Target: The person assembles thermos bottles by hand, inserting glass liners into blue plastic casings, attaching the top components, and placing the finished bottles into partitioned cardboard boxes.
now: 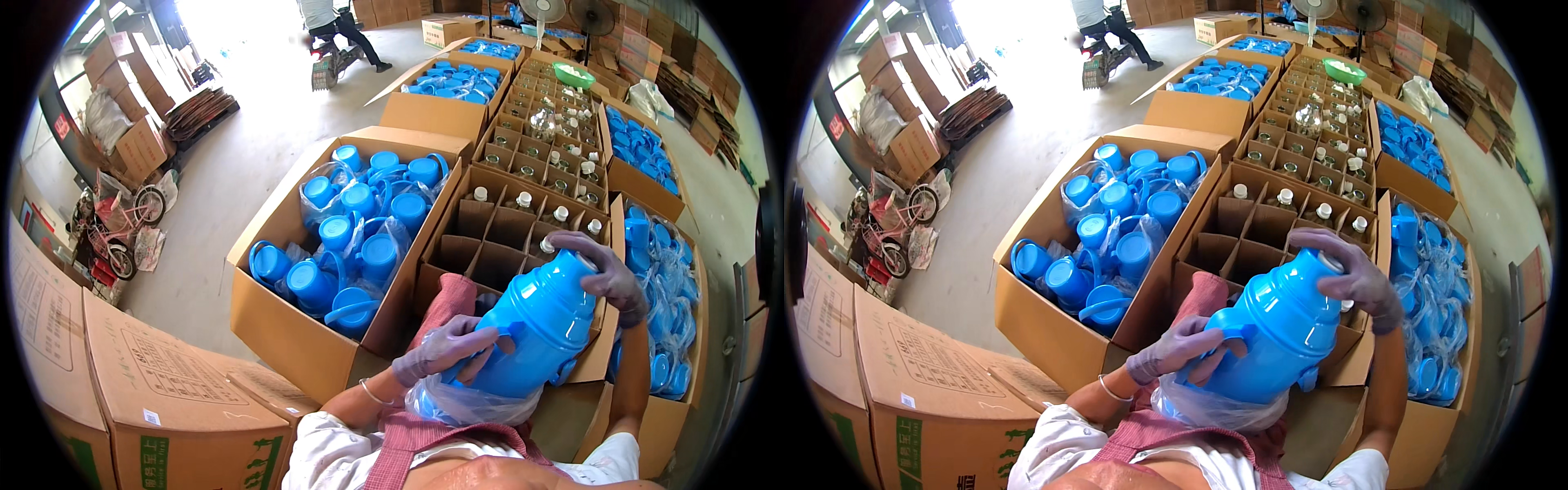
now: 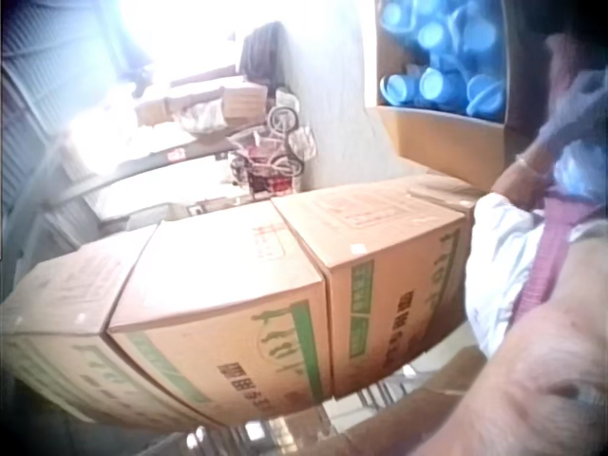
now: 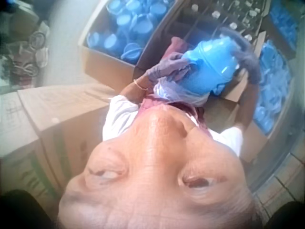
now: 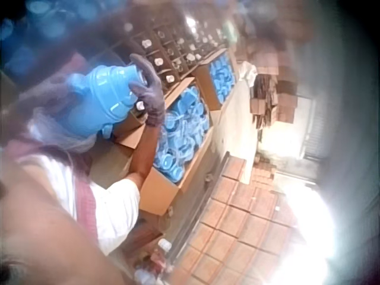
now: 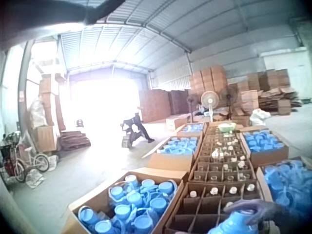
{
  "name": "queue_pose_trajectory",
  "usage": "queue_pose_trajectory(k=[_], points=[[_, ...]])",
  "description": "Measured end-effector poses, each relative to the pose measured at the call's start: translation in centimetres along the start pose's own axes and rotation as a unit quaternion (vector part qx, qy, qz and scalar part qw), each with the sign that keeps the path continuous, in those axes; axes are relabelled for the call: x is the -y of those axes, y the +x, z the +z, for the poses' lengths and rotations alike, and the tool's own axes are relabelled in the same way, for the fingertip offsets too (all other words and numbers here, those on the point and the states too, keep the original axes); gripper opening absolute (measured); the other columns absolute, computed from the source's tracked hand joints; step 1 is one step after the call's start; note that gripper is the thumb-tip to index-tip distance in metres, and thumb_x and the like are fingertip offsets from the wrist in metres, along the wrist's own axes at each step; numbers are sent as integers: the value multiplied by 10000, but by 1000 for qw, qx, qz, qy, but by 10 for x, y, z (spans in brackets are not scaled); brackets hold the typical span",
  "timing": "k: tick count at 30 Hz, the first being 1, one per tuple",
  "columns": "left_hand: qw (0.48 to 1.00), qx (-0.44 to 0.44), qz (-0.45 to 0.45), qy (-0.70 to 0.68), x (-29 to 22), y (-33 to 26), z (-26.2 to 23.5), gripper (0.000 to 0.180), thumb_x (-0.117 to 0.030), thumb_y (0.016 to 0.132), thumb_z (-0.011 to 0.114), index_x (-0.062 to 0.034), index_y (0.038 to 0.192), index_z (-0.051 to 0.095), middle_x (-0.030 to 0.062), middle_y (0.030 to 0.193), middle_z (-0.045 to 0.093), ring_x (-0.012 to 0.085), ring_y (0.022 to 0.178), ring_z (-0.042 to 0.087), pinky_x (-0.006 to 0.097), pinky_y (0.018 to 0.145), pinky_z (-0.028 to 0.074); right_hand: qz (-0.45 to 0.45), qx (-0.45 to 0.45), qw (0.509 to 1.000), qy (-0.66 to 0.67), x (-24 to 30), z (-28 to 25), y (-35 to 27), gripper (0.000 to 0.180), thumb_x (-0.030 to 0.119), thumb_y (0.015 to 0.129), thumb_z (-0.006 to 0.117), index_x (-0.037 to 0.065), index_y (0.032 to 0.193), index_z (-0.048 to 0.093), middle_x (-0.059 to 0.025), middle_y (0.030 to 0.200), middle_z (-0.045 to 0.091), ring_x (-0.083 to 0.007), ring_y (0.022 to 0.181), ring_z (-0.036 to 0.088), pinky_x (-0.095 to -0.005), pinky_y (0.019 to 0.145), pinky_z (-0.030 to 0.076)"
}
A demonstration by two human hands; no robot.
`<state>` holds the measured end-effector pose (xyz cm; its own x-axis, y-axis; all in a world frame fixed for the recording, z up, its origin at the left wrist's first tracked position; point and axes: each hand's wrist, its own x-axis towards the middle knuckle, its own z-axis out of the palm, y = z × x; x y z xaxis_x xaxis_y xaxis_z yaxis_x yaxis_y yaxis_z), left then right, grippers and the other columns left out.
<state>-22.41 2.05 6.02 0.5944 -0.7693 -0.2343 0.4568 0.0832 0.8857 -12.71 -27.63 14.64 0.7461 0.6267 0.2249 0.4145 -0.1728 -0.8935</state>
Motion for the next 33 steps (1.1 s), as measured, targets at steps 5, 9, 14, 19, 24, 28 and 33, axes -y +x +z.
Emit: queue_pose_trajectory(k=[5, 9, 14, 19, 24, 28, 33], points=[[965, -50, 159, 204, 17, 7, 39, 393, -334, 941, 649, -30, 1189, 624, 29, 775, 624, 100, 666, 600, 270, 667, 487, 219, -52, 967, -119, -16, 20, 12, 739, 584, 829, 665, 46, 1328, 580, -159, 1306, 578, -312, 1259, 524, -408, 1067, 401], [995, -27, 96, -12, 4, -12, -11, 404, -377, 1001, 491, -27, 1015, 692, 0, 514, 542, 90, 441, 504, 223, 605, 463, -26, 40, 999, -10, 9, 3, 2, 742, 558, 828, 688, 66, 1369, 561, -157, 1333, 566, -292, 1254, 527, -388, 1057, 409], [898, -81, 202, 382, 17, 11, 42, 357, -396, 943, 600, -49, 1002, 661, 53, 714, 587, 98, 645, 534, 262, 626, 430, 176, -80, 979, -66, -7, 27, 9, 732, 542, 818, 701, 30, 1328, 585, -156, 1344, 562, -277, 1238, 531, -376, 1058, 401], [992, -37, 113, -51, 3, -21, -22, 481, -441, 993, 503, -9, 873, 677, 1, 526, 516, 108, 441, 495, 243, 459, 405, 5, 7, 997, -72, 24, 18, 13, 676, 530, 822, 694, 37, 1280, 625, -174, 1348, 551, -294, 1245, 529, -379, 1059, 401], [908, -115, 221, 338, 30, 6, 26, 314, -353, 951, 610, -44, 971, 662, 65, 826, 630, 109, 624, 596, 274, 572, 476, 198, -103, 968, -116, -8, 37, 22, 654, 534, 842, 677, 31, 1257, 631, -188, 1319, 558, -311, 1225, 539, -378, 1057, 410], [994, -90, 50, 40, 2, -17, 11, 323, -336, 942, 598, -24, 892, 664, 41, 628, 579, 105, 514, 540, 250, 502, 417, 117, 40, 962, -242, 25, 18, 23, 632, 488, 868, 671, 58, 1323, 587, -187, 1316, 559, -308, 1245, 528, -378, 1063, 408], [986, -77, 144, 9, 25, -12, -21, 457, -440, 975, 540, -2, 1003, 667, 17, 652, 598, 105, 549, 559, 237, 547, 455, -23, 20, 999, -30, 1, 27, 30, 529, 426, 853, 683, 42, 1217, 670, -144, 1314, 585, -267, 1215, 557, -373, 1016, 444]])
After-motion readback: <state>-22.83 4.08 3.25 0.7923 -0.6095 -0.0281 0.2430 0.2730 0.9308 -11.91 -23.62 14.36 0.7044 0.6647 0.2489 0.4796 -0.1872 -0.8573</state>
